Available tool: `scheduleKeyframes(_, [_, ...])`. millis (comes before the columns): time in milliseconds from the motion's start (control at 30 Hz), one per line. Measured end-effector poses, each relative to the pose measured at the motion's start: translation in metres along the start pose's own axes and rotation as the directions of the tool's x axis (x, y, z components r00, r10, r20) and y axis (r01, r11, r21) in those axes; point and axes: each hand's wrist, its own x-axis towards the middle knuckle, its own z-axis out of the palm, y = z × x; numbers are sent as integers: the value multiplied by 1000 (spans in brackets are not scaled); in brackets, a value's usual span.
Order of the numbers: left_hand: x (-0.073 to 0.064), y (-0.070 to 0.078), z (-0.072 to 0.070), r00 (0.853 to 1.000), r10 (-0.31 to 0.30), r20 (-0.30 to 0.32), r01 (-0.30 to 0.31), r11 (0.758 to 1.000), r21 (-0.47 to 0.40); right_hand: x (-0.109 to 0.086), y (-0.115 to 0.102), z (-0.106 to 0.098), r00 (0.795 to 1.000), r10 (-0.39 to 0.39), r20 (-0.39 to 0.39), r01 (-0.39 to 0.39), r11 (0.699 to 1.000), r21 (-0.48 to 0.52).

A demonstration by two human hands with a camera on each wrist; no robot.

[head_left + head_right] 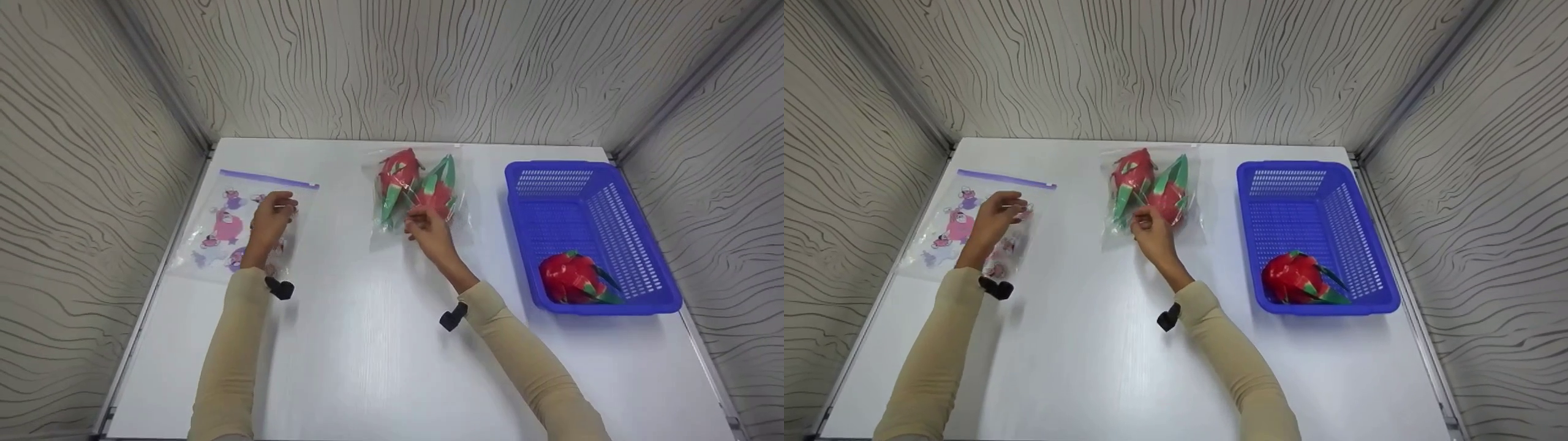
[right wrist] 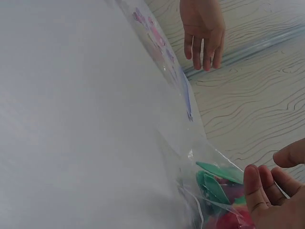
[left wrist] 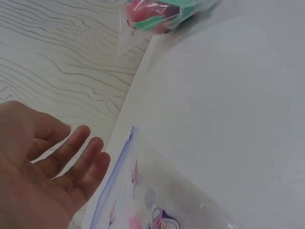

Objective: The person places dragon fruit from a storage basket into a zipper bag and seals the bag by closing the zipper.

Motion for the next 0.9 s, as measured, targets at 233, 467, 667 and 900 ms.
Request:
scheduleKeyframes(233, [-5,-18,-27,995,-32,-93,35,999,25,-1,1,30,994,33,105,-33,999,-4])
scheduleKeyframes(467, [-10,-33,-56,984,-74,-161,90,991,97,5,1,55,981,96,170,-94,995,-21])
scheduleKeyframes(667, [-14,-50,-86,962,-90,-256,131,980,148,8,1,72,968,118,219,-122,993,4])
scheduleKeyframes(900, [-20,-71,-116,948,-118,-296,190,955,228,9,-4,92,949,122,289,-137,990,33])
